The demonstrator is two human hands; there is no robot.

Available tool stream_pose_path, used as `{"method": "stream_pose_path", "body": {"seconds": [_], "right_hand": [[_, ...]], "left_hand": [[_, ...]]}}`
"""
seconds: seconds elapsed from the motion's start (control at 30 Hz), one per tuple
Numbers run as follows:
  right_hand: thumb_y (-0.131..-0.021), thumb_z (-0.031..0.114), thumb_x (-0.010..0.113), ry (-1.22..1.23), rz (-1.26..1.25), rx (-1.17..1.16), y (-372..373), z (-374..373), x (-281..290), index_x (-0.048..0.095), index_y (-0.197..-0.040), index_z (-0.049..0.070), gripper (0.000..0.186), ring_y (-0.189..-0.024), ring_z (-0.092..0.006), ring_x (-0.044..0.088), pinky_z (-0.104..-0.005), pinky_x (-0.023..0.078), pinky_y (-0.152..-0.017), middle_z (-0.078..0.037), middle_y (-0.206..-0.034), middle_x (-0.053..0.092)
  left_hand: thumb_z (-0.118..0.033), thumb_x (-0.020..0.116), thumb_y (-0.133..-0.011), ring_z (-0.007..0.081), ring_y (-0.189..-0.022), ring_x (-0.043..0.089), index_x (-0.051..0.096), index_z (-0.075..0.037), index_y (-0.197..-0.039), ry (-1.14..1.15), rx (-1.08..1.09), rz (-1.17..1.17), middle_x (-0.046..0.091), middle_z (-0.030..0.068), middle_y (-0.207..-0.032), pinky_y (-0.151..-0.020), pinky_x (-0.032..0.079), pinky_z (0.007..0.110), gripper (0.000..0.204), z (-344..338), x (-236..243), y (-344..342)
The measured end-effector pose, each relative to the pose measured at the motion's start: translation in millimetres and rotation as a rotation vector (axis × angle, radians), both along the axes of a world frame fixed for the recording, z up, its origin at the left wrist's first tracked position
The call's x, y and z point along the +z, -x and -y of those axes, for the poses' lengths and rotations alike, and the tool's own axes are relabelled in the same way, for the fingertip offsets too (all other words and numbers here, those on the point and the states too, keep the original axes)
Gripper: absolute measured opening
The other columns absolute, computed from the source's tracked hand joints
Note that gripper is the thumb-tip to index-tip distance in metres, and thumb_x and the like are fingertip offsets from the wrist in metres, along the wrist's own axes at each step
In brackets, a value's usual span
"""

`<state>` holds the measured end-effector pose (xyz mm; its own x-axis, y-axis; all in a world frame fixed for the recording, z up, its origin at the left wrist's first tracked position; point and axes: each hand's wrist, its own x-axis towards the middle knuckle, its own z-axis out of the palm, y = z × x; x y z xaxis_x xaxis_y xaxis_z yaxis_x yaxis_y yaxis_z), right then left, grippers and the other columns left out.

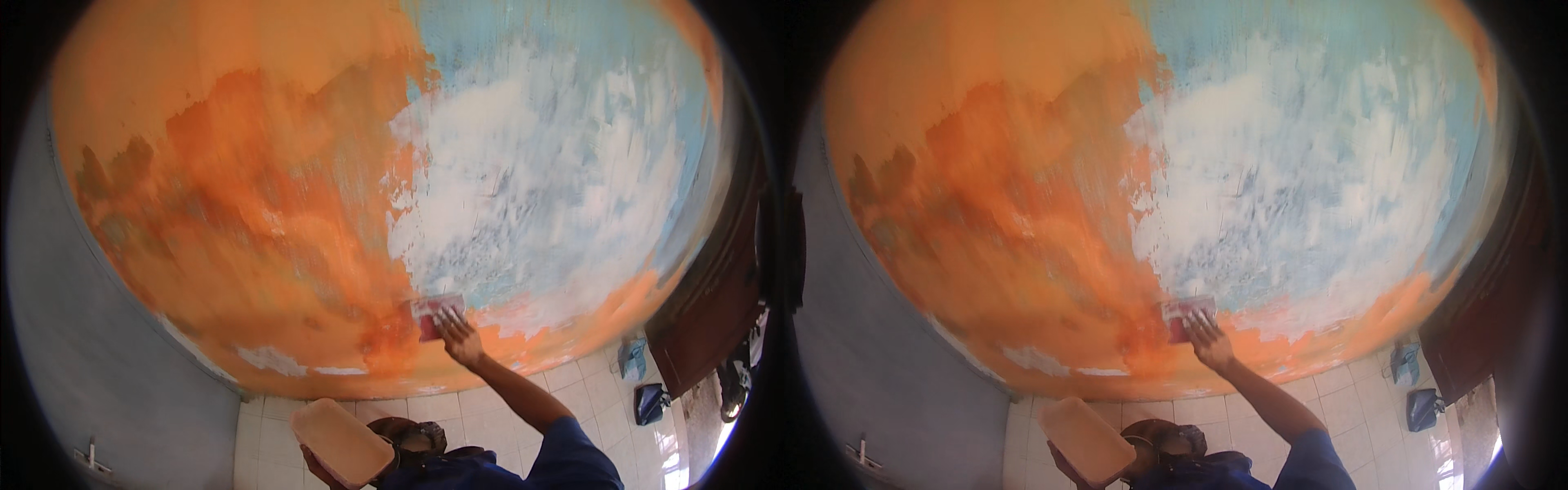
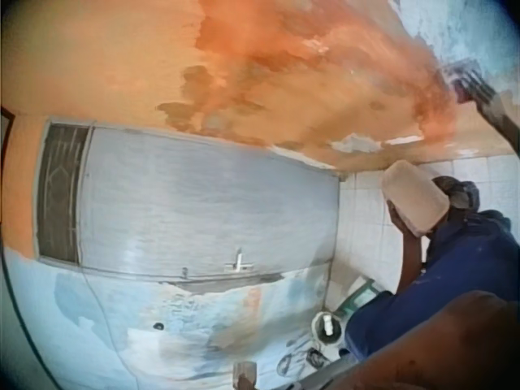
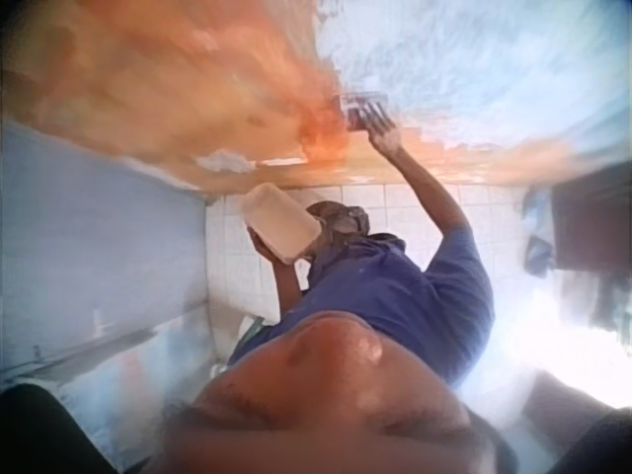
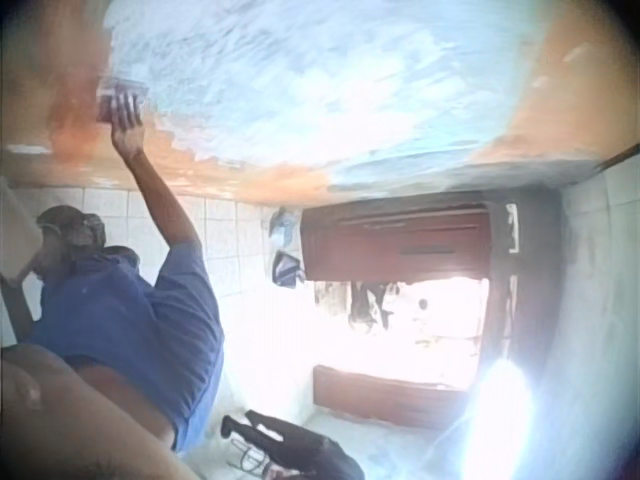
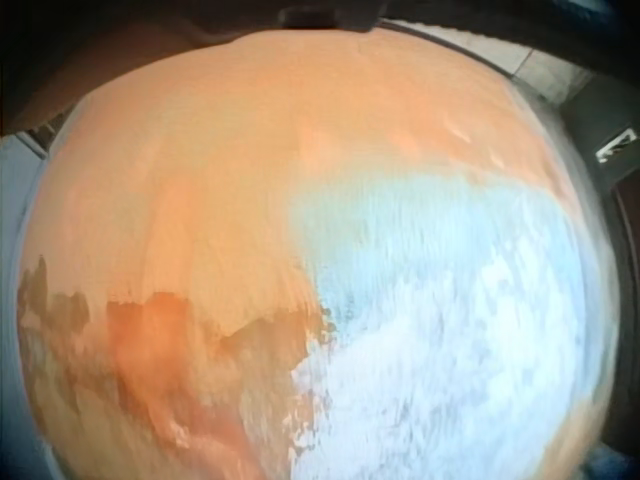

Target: The person applies a white plaster material to a multi-colored wall using a handheld spreader, periodically scooping more material from a rectangular plastic container.

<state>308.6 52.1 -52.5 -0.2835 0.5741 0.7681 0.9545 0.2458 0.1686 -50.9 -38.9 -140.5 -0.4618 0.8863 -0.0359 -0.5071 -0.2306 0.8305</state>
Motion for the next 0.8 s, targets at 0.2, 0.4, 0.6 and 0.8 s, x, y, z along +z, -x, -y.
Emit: {"method": "stream_pose_path", "body": {"seconds": [0.2,0.4,0.6,0.8], "right_hand": [[-0.068,-0.007,0.051,-0.393,0.009,0.051,3.7,-10.5,219.2,0.061,-0.115,-0.001,0.048,-0.12,-0.0321,0.053,-0.0468,0.04,-0.105,-0.015,-0.124,0.059],[-0.065,-0.013,0.051,-0.648,0.088,-0.102,-9.3,-53.3,363.4,0.06,-0.115,0.002,0.053,-0.118,-0.03,0.054,-0.0414,0.041,-0.103,-0.014,-0.121,0.06],[-0.07,-0.009,0.047,-0.282,-0.084,-0.104,-34.6,-35.2,100.5,0.057,-0.121,0.001,0.053,-0.126,-0.0352,0.046,-0.0483,0.037,-0.106,-0.016,-0.131,0.053],[-0.07,-0.008,0.049,-0.099,-0.184,-0.004,-24.4,18.9,-1.9,0.061,-0.113,0.0,0.045,-0.121,-0.0348,0.052,-0.0513,0.037,-0.105,-0.017,-0.124,0.058]], "left_hand": [[-0.056,0.043,-0.091,0.0385,-0.118,0.051,0.039,-0.011,-0.138,-0.076,-0.564,0.644,0.048,0.0144,-0.135,-0.096,0.042,0.058,0.066,10.9,77.3,18.8],[-0.049,0.051,-0.09,0.0356,-0.104,0.059,0.047,0.001,-0.128,-0.272,0.169,-0.166,0.054,0.0216,-0.121,-0.086,0.05,0.049,0.062,-8.4,64.0,-27.8],[-0.048,0.053,-0.09,0.0349,-0.102,0.06,0.047,0.002,-0.127,-0.277,0.546,-0.384,0.055,0.0227,-0.12,-0.084,0.052,0.047,0.062,-6.4,69.0,-43.9],[-0.055,0.043,-0.091,0.0379,-0.12,0.05,0.037,-0.011,-0.14,-0.135,-0.581,0.6,0.047,0.0143,-0.137,-0.098,0.041,0.058,0.066,12.1,82.1,12.9]]}}
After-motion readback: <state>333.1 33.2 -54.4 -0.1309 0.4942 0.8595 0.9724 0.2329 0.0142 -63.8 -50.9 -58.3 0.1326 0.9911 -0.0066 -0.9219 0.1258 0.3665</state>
